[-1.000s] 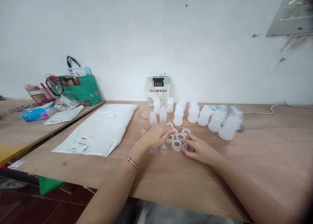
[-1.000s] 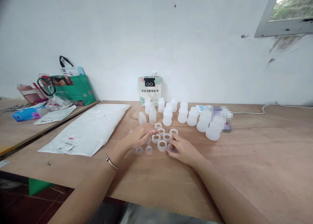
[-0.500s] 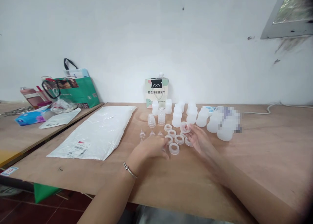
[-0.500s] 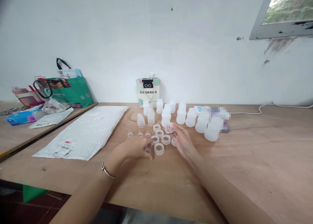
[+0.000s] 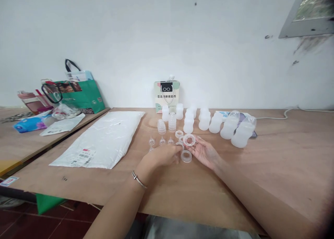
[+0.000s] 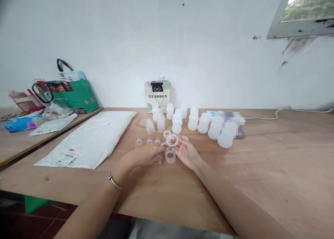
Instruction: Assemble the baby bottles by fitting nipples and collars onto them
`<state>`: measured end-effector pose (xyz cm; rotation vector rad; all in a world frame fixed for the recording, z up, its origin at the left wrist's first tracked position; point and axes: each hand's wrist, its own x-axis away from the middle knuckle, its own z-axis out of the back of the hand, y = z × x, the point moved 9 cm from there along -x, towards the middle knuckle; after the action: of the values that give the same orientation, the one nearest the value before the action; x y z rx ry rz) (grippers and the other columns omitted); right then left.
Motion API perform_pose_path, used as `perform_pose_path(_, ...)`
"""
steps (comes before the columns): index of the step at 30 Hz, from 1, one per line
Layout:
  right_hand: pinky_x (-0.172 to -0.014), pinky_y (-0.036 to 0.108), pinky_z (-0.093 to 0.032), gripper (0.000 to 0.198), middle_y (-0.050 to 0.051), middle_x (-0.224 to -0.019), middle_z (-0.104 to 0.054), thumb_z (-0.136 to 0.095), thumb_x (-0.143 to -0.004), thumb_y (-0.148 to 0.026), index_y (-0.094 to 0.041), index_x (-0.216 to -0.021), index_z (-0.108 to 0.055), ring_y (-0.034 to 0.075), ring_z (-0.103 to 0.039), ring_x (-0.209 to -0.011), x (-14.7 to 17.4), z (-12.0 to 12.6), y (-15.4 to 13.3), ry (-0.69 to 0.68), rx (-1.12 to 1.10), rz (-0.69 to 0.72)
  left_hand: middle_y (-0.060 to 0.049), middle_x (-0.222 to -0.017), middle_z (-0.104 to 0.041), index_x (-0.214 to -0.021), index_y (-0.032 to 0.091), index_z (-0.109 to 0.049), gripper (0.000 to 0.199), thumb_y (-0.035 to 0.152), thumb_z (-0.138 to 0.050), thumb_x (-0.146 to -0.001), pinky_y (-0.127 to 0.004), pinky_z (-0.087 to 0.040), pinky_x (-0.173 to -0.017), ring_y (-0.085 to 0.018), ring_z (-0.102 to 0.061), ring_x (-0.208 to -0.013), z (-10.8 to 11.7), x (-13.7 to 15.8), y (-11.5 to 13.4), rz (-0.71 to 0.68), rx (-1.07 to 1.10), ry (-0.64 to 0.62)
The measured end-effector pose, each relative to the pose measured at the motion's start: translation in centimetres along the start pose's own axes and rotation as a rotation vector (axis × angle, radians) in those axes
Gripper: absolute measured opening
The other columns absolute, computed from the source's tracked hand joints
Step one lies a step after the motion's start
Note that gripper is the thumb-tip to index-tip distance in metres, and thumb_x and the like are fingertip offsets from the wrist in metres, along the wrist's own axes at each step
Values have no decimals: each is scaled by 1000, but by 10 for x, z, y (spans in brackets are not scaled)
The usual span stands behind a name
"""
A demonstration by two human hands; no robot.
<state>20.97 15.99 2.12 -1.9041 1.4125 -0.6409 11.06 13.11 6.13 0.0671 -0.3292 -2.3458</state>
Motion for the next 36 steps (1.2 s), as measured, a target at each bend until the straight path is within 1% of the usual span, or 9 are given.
perform_pose_path(4, -86, 30, -50, 6, 2, -95, -68, -52, -80, -21, -21, -86, -56, 14, -66, -86, -2, 5, -4, 8, -46, 20, -3, -93, -58, -104, 25, -59, 26, 17, -49, -82, -26, -44, -75, -15, -56, -83, 21, 3, 10, -151, 147, 126)
perform_pose_path(8, -83, 25, -52, 5, 0, -92, -69, -54, -80, -22, -22, -84, -57, 11, -66, -84, -3, 10, -7, 31, -83, 33, -3, -90, -56, -104, 25, -62, 24, 25, -45, -87, -28, -45, -77, -14, -55, -81, 49, 6, 6, -149, 278, 360)
perform_pose_path(11, -82, 24, -52, 6, 0, -93, -69, -55, -80, -21, -21, -85, -58, 12, -66, -85, 0, 8, -6, 48, -107, 22, -4, -89, -58, -98, 21, -63, 20, 29, -52, -84, -28, -47, -76, -14, -56, -82, 64, 9, 3, -145, 438, 560)
perform_pose_path(15, -83, 25, -52, 10, 3, -98, -68, -52, -82, -17, -19, -89, -59, 13, -65, -90, 4, 0, -2, 30, -126, -10, -5, -87, -63, -90, 16, -60, 17, 27, -61, -77, -30, -50, -76, -15, -61, -82, 69, 11, -6, -148, 804, 767)
perform_pose_path(18, -84, 26, -52, 13, 6, -99, -68, -49, -83, -16, -17, -92, -59, 14, -65, -92, 5, -3, 1, 10, -140, -42, -6, -88, -65, -86, 15, -60, 17, 27, -64, -74, -31, -51, -79, -15, -62, -84, 67, 12, -12, -138, 943, 878)
perform_pose_path(20, -85, 27, -52, 15, 7, -100, -68, -48, -84, -15, -16, -94, -59, 15, -65, -92, 5, -5, 4, -21, -148, -61, -6, -90, -66, -85, 15, -61, 17, 27, -65, -74, -32, -50, -82, -17, -62, -88, 63, 13, -13, -129, 942, 914)
perform_pose_path(25, -85, 26, -52, 16, 5, -99, -68, -47, -84, -15, -16, -95, -59, 14, -65, -91, 6, -13, 7, -101, -169, -78, -8, -93, -66, -86, 16, -63, 15, 27, -62, -77, -35, -47, -88, -18, -61, -93, 53, 8, -6, -134, 807, 871)
perform_pose_path(28, -82, 26, -53, 15, 5, -93, -69, -49, -83, -15, -16, -93, -59, 14, -66, -88, 7, -16, 10, -119, -183, -103, -7, -96, -66, -87, 16, -63, 13, 26, -61, -78, -34, -46, -89, -18, -60, -96, 54, 11, -2, -166, 703, 940)
perform_pose_path(36, -76, 21, -55, 10, 1, -85, -69, -51, -84, -18, -19, -88, -61, 9, -66, -75, 4, -8, 8, -55, -212, -75, -8, -103, -63, -89, 19, -64, 14, 28, -60, -79, -37, -44, -91, -18, -58, -100, 52, 10, 16, -270, 315, 865)
